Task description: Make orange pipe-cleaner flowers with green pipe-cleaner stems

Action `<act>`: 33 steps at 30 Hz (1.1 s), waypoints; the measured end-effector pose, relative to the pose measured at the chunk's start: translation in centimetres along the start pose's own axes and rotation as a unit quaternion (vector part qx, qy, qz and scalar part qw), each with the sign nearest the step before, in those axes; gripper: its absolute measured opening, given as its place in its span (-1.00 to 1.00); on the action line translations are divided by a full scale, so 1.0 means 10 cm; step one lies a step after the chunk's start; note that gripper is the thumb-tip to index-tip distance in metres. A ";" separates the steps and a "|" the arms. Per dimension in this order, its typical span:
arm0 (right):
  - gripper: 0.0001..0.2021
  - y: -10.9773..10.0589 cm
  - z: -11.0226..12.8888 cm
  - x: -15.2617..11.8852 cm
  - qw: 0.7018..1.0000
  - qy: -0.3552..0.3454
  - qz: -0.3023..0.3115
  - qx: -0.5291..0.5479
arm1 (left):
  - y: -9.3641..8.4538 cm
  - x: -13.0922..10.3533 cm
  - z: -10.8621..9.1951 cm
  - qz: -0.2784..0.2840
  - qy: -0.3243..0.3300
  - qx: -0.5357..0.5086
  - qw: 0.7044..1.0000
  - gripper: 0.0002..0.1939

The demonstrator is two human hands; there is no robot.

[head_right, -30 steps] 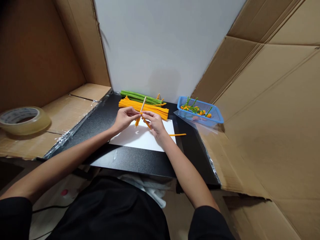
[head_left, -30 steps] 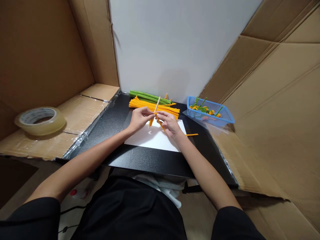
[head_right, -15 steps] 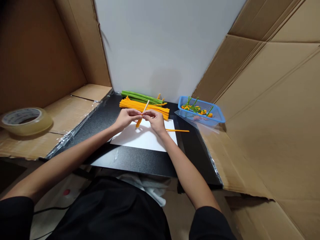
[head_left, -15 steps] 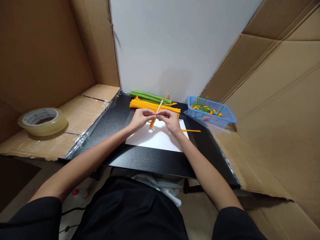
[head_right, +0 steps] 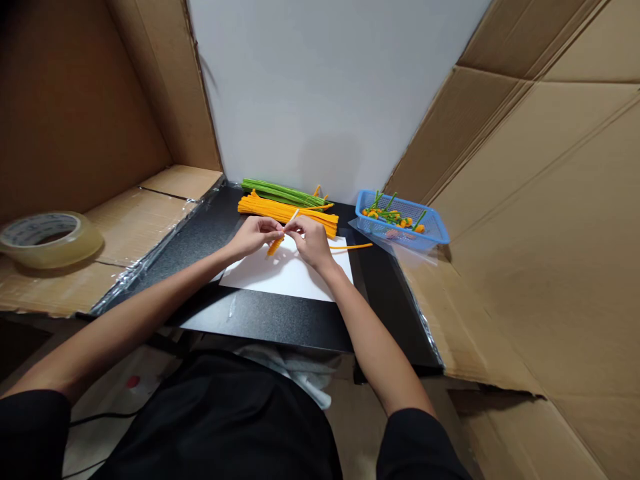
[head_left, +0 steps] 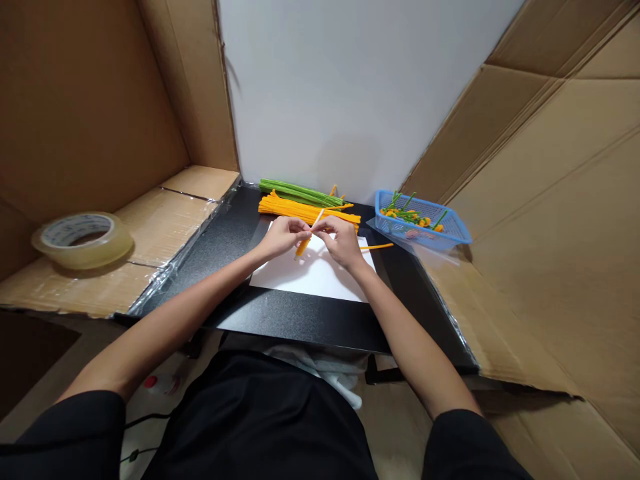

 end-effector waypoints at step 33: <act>-0.81 0.13 -0.17 -0.05 0.984 0.113 -0.028 0.133 | -0.09 0.02 0.01 0.010 -0.023 -0.047 0.999 -0.53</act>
Point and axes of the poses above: each hand's wrist, its own x-axis towards the middle knuckle, its own y-axis out of the palm, z = x × y, the point moved 5 cm from there along x, towards the middle knuckle, and after that the axes turned 3 degrees about z, right-handed, at the moved point
